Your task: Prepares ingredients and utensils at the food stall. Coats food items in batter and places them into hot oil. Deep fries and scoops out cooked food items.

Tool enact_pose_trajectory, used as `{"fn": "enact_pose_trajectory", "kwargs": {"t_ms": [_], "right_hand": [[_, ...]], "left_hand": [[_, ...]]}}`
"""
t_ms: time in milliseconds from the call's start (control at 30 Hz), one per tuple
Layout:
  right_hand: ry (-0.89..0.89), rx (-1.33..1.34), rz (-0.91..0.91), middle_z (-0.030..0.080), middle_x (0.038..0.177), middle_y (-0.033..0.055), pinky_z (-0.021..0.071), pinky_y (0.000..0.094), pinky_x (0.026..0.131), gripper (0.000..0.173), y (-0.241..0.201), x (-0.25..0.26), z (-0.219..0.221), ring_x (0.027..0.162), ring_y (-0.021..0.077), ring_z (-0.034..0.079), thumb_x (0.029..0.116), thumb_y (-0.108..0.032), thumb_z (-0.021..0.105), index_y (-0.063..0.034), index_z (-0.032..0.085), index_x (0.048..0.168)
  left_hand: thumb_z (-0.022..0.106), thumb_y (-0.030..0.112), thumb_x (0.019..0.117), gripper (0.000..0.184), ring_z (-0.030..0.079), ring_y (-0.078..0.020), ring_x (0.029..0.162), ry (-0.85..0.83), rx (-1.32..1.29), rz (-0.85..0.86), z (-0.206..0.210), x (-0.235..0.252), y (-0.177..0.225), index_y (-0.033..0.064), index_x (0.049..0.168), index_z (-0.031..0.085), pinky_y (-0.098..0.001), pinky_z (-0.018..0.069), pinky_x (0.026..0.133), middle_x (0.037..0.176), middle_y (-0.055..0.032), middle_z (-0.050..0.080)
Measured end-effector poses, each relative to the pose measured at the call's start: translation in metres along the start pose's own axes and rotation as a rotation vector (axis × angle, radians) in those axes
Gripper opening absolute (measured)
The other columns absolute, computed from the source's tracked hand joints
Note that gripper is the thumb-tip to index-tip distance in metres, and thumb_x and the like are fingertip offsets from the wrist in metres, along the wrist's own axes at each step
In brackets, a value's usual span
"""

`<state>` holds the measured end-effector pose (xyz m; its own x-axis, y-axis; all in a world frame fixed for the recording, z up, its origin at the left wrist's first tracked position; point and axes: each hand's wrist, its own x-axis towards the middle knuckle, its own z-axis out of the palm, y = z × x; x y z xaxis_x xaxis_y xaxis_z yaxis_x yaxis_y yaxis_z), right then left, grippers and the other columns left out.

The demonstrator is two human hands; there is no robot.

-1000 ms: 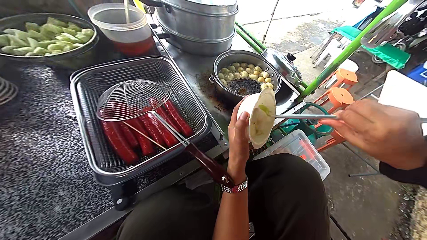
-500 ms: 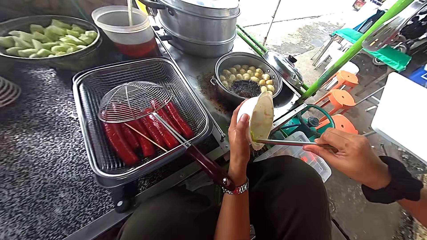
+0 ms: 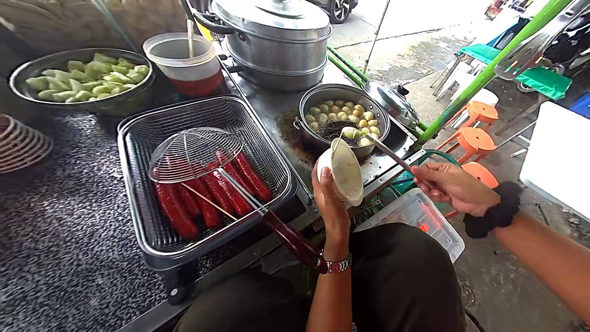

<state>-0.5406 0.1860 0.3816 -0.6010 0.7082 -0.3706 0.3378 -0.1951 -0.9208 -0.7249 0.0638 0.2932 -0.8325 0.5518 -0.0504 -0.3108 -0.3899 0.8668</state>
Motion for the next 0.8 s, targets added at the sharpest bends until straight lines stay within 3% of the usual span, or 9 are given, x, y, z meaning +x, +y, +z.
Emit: {"fn": "enact_pose_trajectory", "kwargs": {"t_ms": [67, 167, 233, 333, 500, 600, 700, 733, 800], "right_hand": [[0.192, -0.319, -0.176, 0.056, 0.059, -0.0034, 0.0332, 0.0161, 0.04, 0.03, -0.002, 0.024, -0.006, 0.042, 0.0012, 0.04, 0.1031, -0.026, 0.062, -0.0103, 0.059, 0.078], [0.432, -0.916, -0.49, 0.061, 0.07, 0.0156, 0.0479, 0.0524, 0.06, 0.04, -0.003, 0.065, -0.019, 0.063, 0.0302, 0.06, 0.0957, -0.034, 0.073, 0.0027, 0.065, 0.082], [0.489, -1.199, -0.715, 0.063, 0.079, 0.0227, 0.05, 0.0585, 0.061, 0.04, -0.001, 0.08, -0.019, 0.073, 0.0412, 0.066, 0.0982, -0.031, 0.069, 0.0061, 0.064, 0.084], [0.533, -1.466, -1.017, 0.064, 0.081, 0.0244, 0.0521, 0.0531, 0.055, 0.035, -0.003, 0.088, -0.017, 0.077, 0.045, 0.068, 0.1006, -0.024, 0.062, 0.0067, 0.064, 0.084], [0.578, -1.603, -1.209, 0.065, 0.082, 0.0207, 0.0496, 0.0477, 0.053, 0.027, -0.001, 0.092, -0.017, 0.075, 0.041, 0.067, 0.1017, -0.017, 0.059, 0.0027, 0.066, 0.085], [0.585, -1.581, -1.19, 0.066, 0.084, 0.0214, 0.0496, 0.0492, 0.056, 0.025, -0.001, 0.091, -0.018, 0.078, 0.042, 0.067, 0.1009, -0.017, 0.059, 0.003, 0.066, 0.087], [0.542, -1.219, -1.004, 0.068, 0.09, 0.0259, 0.0549, 0.0585, 0.067, 0.035, -0.015, 0.07, -0.015, 0.085, 0.0436, 0.07, 0.0989, -0.026, 0.067, 0.0072, 0.067, 0.089], [0.504, -1.064, -0.977, 0.068, 0.089, 0.0237, 0.0548, 0.0551, 0.068, 0.036, -0.023, 0.06, -0.016, 0.081, 0.0379, 0.068, 0.0967, -0.028, 0.071, 0.0073, 0.068, 0.09], [0.353, -0.902, -1.047, 0.064, 0.082, 0.0091, 0.0543, 0.0291, 0.065, 0.029, -0.035, 0.035, -0.024, 0.07, 0.0135, 0.062, 0.0934, -0.027, 0.075, -0.0002, 0.066, 0.088]], "left_hand": [[0.036, 0.052, 0.104, 0.06, 0.064, -0.0162, 0.115, 0.022, -0.034, -0.014, 0.001, -0.001, 0.0, 0.0148, 0.149, 0.044, -0.0382, 0.0556, 0.095, 0.129, -0.0077, 0.063], [0.036, 0.054, 0.1037, 0.062, 0.063, -0.0168, 0.116, 0.023, -0.073, -0.013, 0.002, -0.003, 0.0, 0.0141, 0.15, 0.043, -0.0376, 0.0552, 0.096, 0.131, -0.0092, 0.062], [0.034, 0.052, 0.1041, 0.06, 0.063, -0.0152, 0.116, 0.025, -0.085, -0.017, 0.003, -0.003, 0.002, 0.0135, 0.149, 0.043, -0.0356, 0.0552, 0.096, 0.13, -0.009, 0.062], [0.033, 0.05, 0.1053, 0.058, 0.064, -0.0138, 0.114, 0.029, -0.107, -0.012, 0.004, -0.003, 0.005, 0.012, 0.149, 0.042, -0.0337, 0.0557, 0.095, 0.128, -0.0082, 0.063], [0.033, 0.05, 0.1056, 0.053, 0.066, -0.0135, 0.112, 0.042, -0.125, -0.017, 0.007, -0.006, 0.012, 0.0143, 0.141, 0.05, -0.0348, 0.0572, 0.093, 0.123, -0.0054, 0.066], [0.029, 0.049, 0.1066, 0.05, 0.067, -0.014, 0.109, 0.043, -0.168, -0.052, 0.008, -0.007, 0.017, 0.0167, 0.136, 0.054, -0.0359, 0.0582, 0.09, 0.119, -0.0042, 0.068], [0.03, 0.055, 0.1041, 0.051, 0.067, -0.0211, 0.112, -0.03, -0.346, -0.144, 0.003, -0.002, 0.019, 0.0224, 0.132, 0.057, -0.0468, 0.0581, 0.09, 0.122, -0.0057, 0.068], [0.028, 0.058, 0.1037, 0.054, 0.066, -0.0243, 0.114, -0.056, -0.406, -0.195, 0.0, 0.001, 0.019, 0.0244, 0.133, 0.058, -0.0511, 0.0572, 0.089, 0.125, -0.0068, 0.067], [0.024, 0.067, 0.1009, 0.062, 0.066, -0.0296, 0.114, -0.083, -0.474, -0.312, -0.004, 0.003, 0.019, 0.0278, 0.134, 0.058, -0.0563, 0.0572, 0.084, 0.127, -0.0082, 0.067]]}}
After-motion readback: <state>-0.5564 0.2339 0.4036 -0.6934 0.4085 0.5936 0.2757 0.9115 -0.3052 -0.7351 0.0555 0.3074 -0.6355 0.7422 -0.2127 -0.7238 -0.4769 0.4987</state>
